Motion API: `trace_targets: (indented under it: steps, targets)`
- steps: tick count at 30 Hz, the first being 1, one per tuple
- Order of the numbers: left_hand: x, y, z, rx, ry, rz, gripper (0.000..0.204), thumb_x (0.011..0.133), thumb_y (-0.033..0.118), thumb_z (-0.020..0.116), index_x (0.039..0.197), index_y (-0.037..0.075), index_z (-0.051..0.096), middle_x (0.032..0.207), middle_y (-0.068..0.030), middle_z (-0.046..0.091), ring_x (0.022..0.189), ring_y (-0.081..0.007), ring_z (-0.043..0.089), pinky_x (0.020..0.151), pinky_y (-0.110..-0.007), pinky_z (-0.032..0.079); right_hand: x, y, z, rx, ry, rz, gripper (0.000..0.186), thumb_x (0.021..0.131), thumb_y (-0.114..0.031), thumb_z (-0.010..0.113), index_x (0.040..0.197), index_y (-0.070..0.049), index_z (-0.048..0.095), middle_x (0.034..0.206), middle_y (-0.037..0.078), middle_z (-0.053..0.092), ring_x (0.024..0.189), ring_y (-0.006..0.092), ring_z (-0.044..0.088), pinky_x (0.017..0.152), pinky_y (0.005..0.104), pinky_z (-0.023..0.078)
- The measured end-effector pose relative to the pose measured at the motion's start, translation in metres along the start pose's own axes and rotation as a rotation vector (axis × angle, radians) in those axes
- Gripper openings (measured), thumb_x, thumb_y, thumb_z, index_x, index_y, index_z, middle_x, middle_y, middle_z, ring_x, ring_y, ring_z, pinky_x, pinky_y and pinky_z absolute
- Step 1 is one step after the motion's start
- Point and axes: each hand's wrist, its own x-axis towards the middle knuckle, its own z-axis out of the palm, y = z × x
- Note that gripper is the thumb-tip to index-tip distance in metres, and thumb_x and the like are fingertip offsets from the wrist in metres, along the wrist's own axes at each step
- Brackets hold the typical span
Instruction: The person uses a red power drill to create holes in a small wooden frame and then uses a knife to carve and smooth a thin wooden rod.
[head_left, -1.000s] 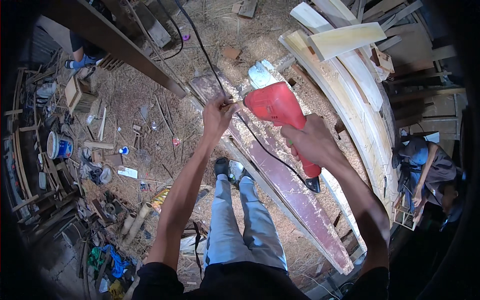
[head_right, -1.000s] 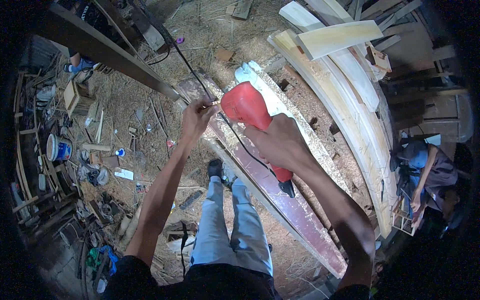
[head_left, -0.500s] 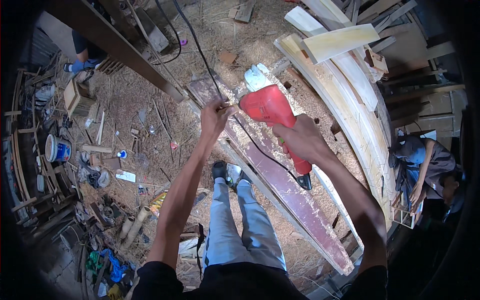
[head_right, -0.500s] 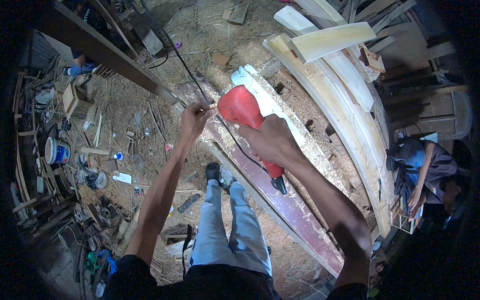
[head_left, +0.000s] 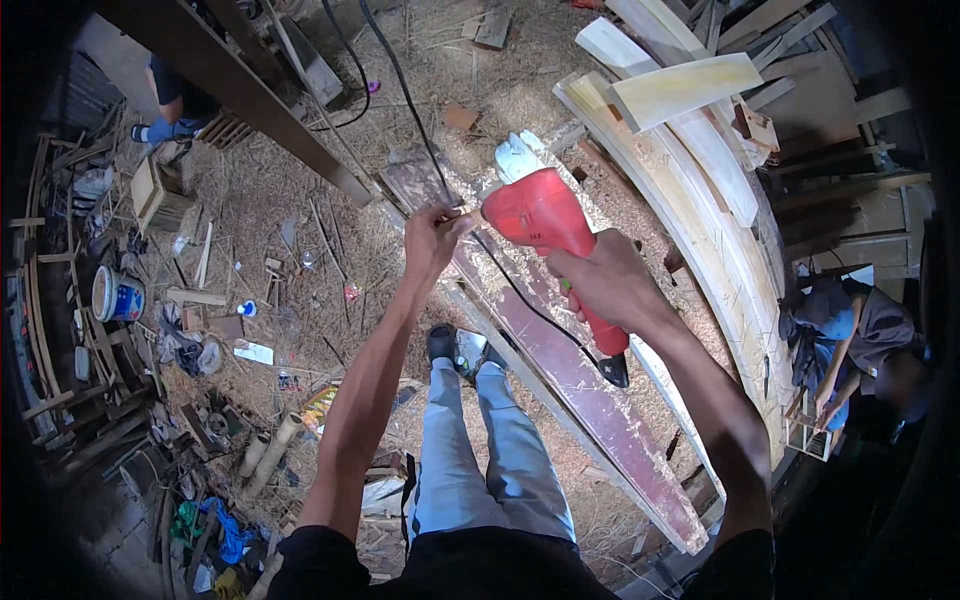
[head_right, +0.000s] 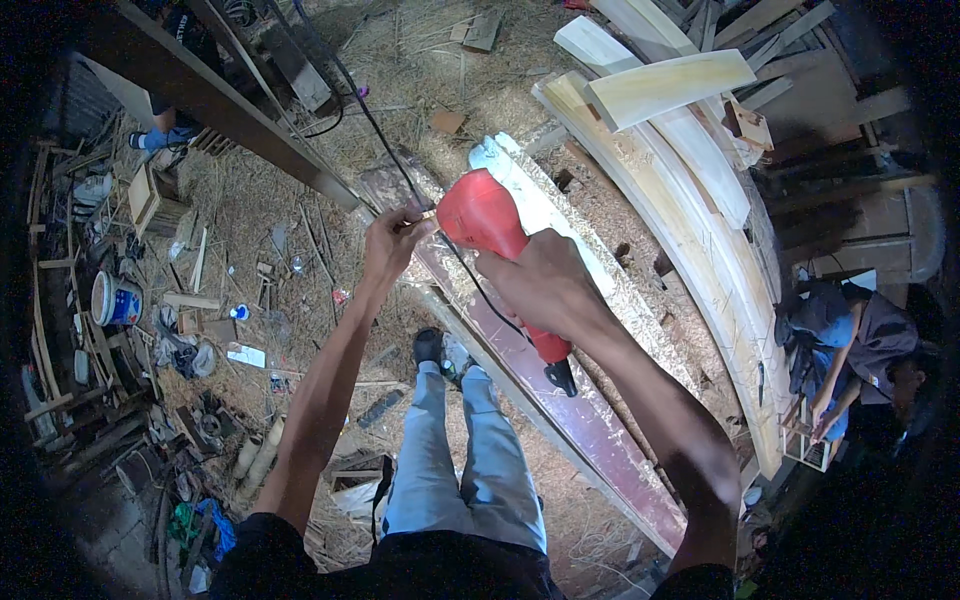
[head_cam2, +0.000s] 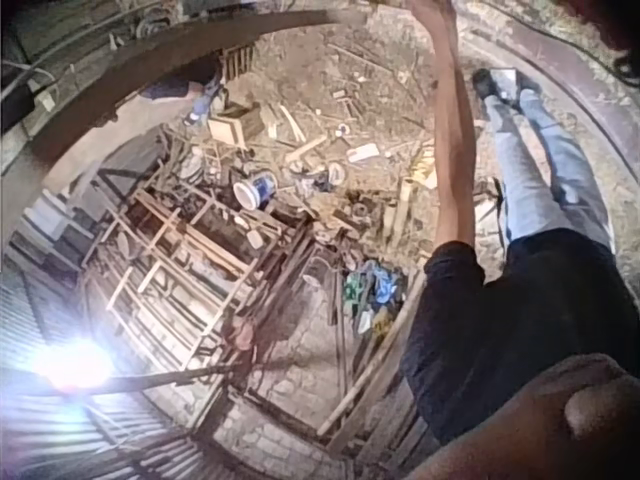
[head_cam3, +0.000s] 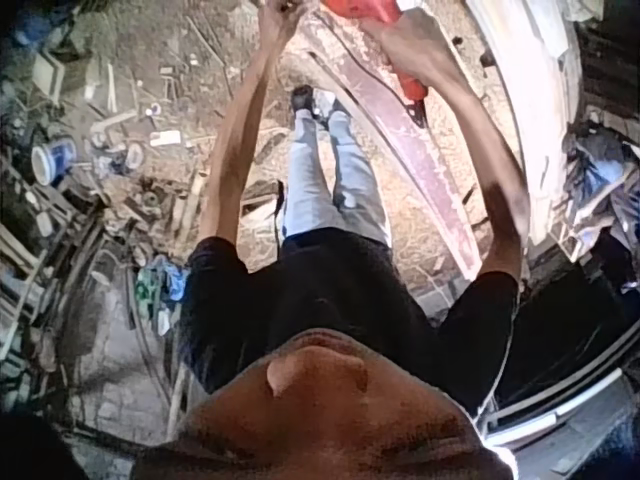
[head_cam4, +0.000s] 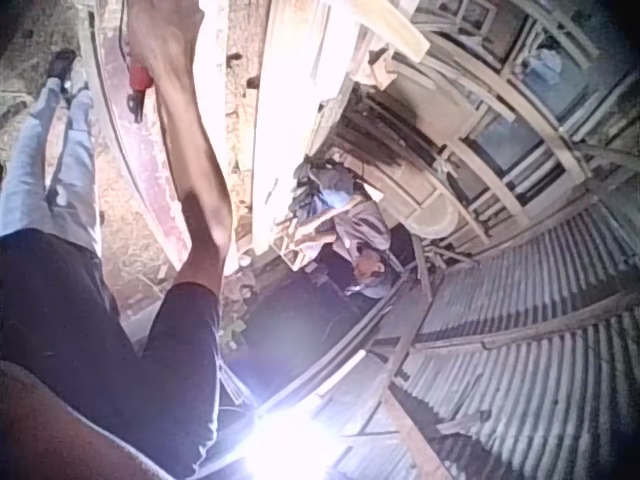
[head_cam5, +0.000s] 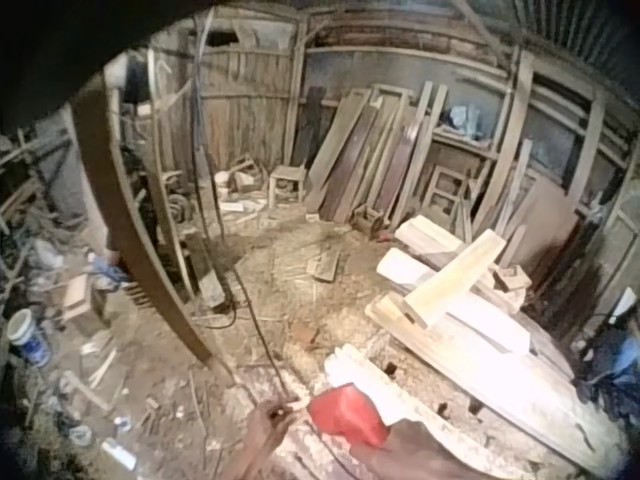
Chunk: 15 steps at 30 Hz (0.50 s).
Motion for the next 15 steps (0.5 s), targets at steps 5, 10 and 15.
trace_targets:
  steps: [5,10,15]
  targets:
    - [0.001,0.015,-0.002,0.026,-0.027,-0.044,0.029,0.075,0.021,0.076,0.089,-0.002,0.067,0.076,-0.0097,0.065,0.069,-0.0129,0.059,0.064,-0.028,0.046,0.012,0.005,0.006,0.019,0.006,0.045,0.037,0.079,-0.03,0.06,0.076,0.007,0.06,0.061,0.01,0.059,0.052,0.0171,0.06,0.053,0.0319,0.05]
    - [-0.002,0.012,-0.007,-0.003,0.0,0.007,0.028,0.076,0.021,0.076,0.088,-0.003,0.067,0.076,-0.0109,0.065,0.068,-0.0136,0.059,0.064,-0.029,0.046,0.0,0.0,-0.001,-0.034,0.014,-0.031,0.037,0.079,-0.03,0.06,0.075,0.006,0.06,0.061,0.01,0.06,0.052,0.0168,0.06,0.052,0.0313,0.05]
    - [0.003,0.008,-0.004,0.004,0.012,0.0,0.028,0.075,0.02,0.076,0.087,-0.003,0.067,0.077,-0.0107,0.066,0.069,-0.0136,0.06,0.064,-0.029,0.047,0.006,0.0,0.005,-0.023,0.01,-0.002,0.036,0.079,-0.03,0.06,0.074,0.006,0.061,0.059,0.01,0.06,0.054,0.0175,0.062,0.054,0.0314,0.05]
